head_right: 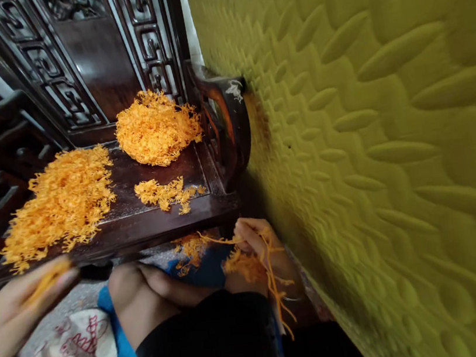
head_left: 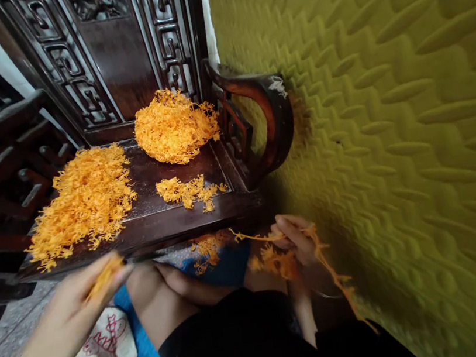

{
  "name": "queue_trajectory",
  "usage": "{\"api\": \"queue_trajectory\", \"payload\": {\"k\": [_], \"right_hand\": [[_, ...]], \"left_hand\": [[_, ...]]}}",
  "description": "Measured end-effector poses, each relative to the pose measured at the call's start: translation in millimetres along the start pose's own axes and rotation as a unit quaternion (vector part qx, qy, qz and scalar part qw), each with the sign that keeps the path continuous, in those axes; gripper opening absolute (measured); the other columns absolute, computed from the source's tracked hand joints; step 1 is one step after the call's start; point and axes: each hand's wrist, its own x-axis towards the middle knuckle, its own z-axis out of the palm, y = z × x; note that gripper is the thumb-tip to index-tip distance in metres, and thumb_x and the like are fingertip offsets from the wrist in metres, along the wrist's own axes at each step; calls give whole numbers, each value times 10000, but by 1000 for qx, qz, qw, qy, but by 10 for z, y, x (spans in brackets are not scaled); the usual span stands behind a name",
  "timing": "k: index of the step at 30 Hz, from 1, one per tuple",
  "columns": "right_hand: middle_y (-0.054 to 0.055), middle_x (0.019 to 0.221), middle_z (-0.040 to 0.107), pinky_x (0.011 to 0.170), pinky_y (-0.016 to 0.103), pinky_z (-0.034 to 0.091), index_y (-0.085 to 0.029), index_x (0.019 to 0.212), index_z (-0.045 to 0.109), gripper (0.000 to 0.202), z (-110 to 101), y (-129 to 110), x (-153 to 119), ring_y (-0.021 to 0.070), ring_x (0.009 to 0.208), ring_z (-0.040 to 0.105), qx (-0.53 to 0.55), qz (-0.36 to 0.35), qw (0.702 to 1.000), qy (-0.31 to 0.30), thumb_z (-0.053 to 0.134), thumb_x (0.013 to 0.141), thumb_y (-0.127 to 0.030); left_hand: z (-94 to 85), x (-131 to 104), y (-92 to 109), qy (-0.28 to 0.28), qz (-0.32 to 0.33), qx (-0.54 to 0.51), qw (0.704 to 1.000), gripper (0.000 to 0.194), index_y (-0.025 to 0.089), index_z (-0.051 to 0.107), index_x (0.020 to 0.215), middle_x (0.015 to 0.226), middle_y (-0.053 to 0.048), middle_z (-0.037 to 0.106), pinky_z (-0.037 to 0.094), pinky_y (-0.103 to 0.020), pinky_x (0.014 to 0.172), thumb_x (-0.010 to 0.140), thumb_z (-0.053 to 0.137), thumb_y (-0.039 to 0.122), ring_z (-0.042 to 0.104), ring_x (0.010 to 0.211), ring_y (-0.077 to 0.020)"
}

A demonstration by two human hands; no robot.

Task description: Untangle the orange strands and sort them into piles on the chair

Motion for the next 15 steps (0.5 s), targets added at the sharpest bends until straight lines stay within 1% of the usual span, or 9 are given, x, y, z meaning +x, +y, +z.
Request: {"api": "queue_trajectory", "payload": {"k": [2,4,5,6,8,10,11,13,15], "right_hand": [[-85,467,234,423,244,170,-202,536,335,514,91,49,97,59,412,171,27,-15,999,-11,668,805,-487],[-92,464,215,417,233,161,-196,540,305,532,134,56,162,52,412,137,61,-26,998,-5,657,816,-484],[-95,465,211,412,225,165,-194,544,294,538,140,50,179,51,413,124,80,-28,996,3,660,815,-480],[-97,464,205,405,217,170,-192,545,281,549,139,44,188,50,412,114,97,-26,995,8,666,811,-479],[-99,460,194,394,202,183,-189,541,257,572,132,42,192,47,405,106,127,-16,992,11,674,802,-481],[-100,454,188,387,192,192,-188,542,248,579,124,62,189,47,397,107,145,-6,989,14,676,797,-483],[-101,452,186,386,189,195,-189,543,248,577,120,78,189,48,396,106,150,-2,989,16,673,798,-483],[-101,451,187,386,186,201,-192,544,254,563,109,109,195,52,397,101,156,1,987,22,666,805,-474],[-102,451,189,389,183,205,-194,543,259,552,93,132,208,54,401,98,166,4,986,24,665,809,-456]], "left_hand": [[248,463,47,1,12,95,995,341,231,560,783,740,-16,625,483,-311,610,904,446,528,600,671,-210],[527,914,113,-2,27,202,979,370,211,517,793,747,-35,604,467,-330,646,934,366,519,592,681,-221],[665,1119,144,-11,39,246,968,354,200,516,822,794,-52,611,469,-330,668,946,349,486,599,709,-224],[799,1303,170,-21,53,283,957,313,185,520,871,872,-79,620,474,-331,708,950,357,439,614,778,-235],[1034,1603,203,-66,73,340,935,232,144,527,953,983,-130,613,478,-347,758,934,393,332,625,870,-261],[1208,1813,213,-117,84,364,920,197,117,535,990,1016,-153,607,480,-356,784,900,425,255,630,901,-272],[1266,1890,212,-135,88,366,917,193,115,539,991,1010,-152,608,481,-355,788,890,431,238,632,897,-270],[1332,1995,207,-151,94,361,915,197,117,542,993,1004,-151,608,479,-355,790,893,424,239,636,884,-265],[1349,2051,200,-149,98,356,917,216,109,531,1010,1023,-162,597,475,-366,795,902,410,251,631,888,-271]]}}
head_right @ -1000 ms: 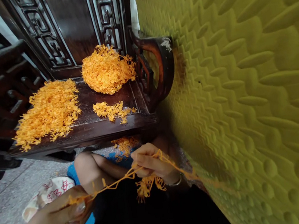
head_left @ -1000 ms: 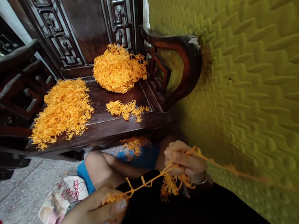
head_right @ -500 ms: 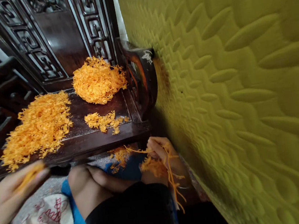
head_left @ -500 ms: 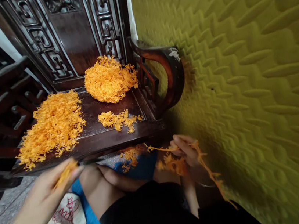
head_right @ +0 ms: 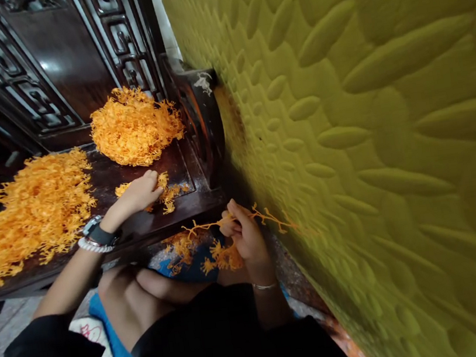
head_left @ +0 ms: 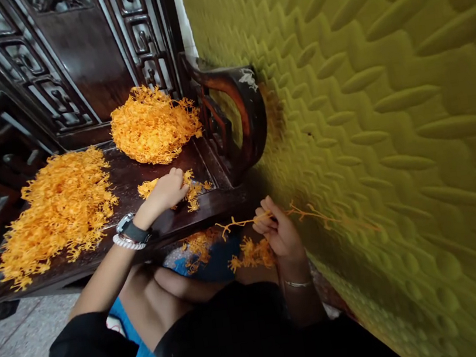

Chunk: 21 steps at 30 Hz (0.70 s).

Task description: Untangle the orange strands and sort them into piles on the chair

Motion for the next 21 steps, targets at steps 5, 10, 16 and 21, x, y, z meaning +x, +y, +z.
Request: {"api": "queue_trajectory", "payload": {"k": [5,10,16,21], "right_hand": [[-107,455,173,379,184,196,-200,549,257,541,-5,15,62,60,407,66,36,0,999,7,680,802,-424],[-100,486,169,392,181,231,-196,560,238,534,130,9,118,64,416,70,93,-43,995,14,638,845,-406],[-73,552,250,464,203,339,-206,604,315,421,342,-78,96,70,441,231,99,-74,992,-32,599,858,-387],[-69,623,391,375,203,269,-203,670,444,318,523,-54,51,32,385,281,46,-73,996,-29,574,857,-424]], "left_hand": [[46,17,-46,14,17,12,1000,264,60,516,1047,1076,-207,566,446,-432,870,871,448,244,558,1012,-340],[131,-23,-108,27,43,-39,998,353,92,513,1155,1225,-194,527,392,-503,968,857,481,278,473,1148,-363],[-38,-451,2,149,104,-244,953,415,131,478,1269,1359,-142,490,244,-455,1146,915,461,348,322,1365,-275],[-66,-1090,430,9,225,-496,839,577,199,428,1356,1368,-124,516,359,-420,1091,855,600,428,483,1262,-258]]}}
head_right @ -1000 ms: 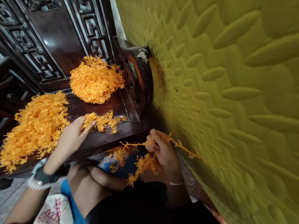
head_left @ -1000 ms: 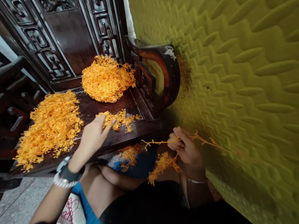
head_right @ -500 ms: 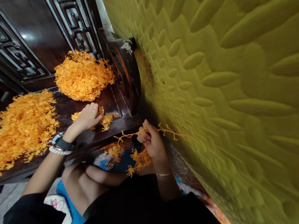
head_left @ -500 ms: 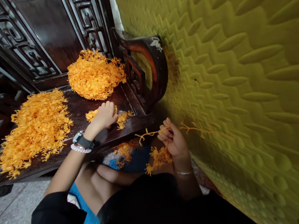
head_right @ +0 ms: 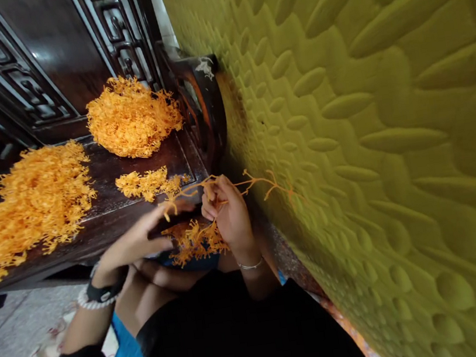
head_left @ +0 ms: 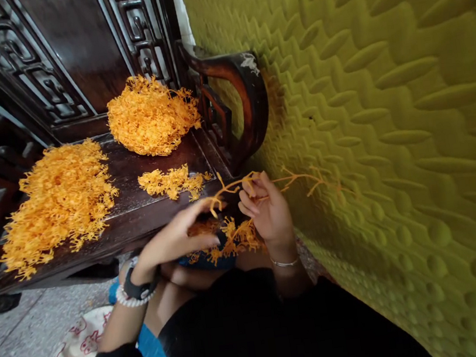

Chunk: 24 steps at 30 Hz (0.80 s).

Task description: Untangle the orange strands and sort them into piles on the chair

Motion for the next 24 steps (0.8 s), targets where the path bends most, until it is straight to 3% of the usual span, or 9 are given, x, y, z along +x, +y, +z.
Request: {"api": "queue_trajectory", "payload": {"k": [2,4,6,9,12,15,17,21,24], "right_hand": [[-70,670,470,331,196,208,-202,706,471,314,59,39,-15,10,340,282,-30,-4,1000,0,568,856,-460],[-70,712,532,304,187,161,-206,738,470,312,83,62,-32,-6,306,290,-68,-5,998,-5,574,851,-478],[-72,728,571,288,177,160,-215,754,449,310,56,58,-53,-9,288,318,-114,4,993,-13,593,844,-475],[-52,757,631,308,162,299,-215,777,449,306,-59,19,-89,16,326,446,-192,23,981,-33,592,851,-475],[-11,856,684,389,183,451,-208,815,453,302,-179,6,-128,55,411,569,-239,66,967,-55,568,866,-483],[24,967,704,390,188,467,-202,840,457,280,-225,48,-165,69,432,605,-250,126,955,-92,572,873,-455],[39,995,709,365,178,439,-194,848,487,264,-213,96,-180,60,411,587,-236,159,951,-122,581,873,-439],[69,997,724,401,193,475,-188,943,579,307,-208,217,-184,72,447,595,-170,190,957,-137,570,869,-486],[103,1079,714,662,310,590,-195,1086,609,419,-340,276,-227,176,794,710,-172,193,960,-112,570,854,-541]], "left_hand": [[259,-77,62,-46,-13,-58,997,660,197,416,1361,1338,-124,540,408,-400,1039,800,677,425,525,1208,-261],[467,-105,64,-5,-40,-64,997,469,178,510,1244,1196,-92,622,450,-354,956,847,627,399,584,1091,-229],[560,-129,43,41,-65,-66,995,251,160,598,1021,954,-44,671,479,-291,814,918,519,374,624,896,-182],[475,-230,34,70,-80,-59,993,273,159,615,835,736,-7,644,459,-244,666,942,470,364,605,699,-142],[310,-383,77,144,-88,23,985,186,183,645,950,843,-20,704,472,-245,719,926,510,308,652,770,-150],[259,-488,140,241,-87,151,955,147,206,653,991,980,-30,725,477,-269,816,893,563,269,672,886,-171],[282,-515,179,281,-75,191,937,126,201,659,951,963,-36,724,485,-278,813,883,580,273,671,875,-175],[314,-535,223,299,-50,127,944,123,192,679,892,872,-39,721,509,-262,736,880,592,279,667,789,-162],[276,-568,221,300,-52,86,949,136,184,692,877,854,-38,730,521,-253,716,876,597,280,669,756,-158]]}}
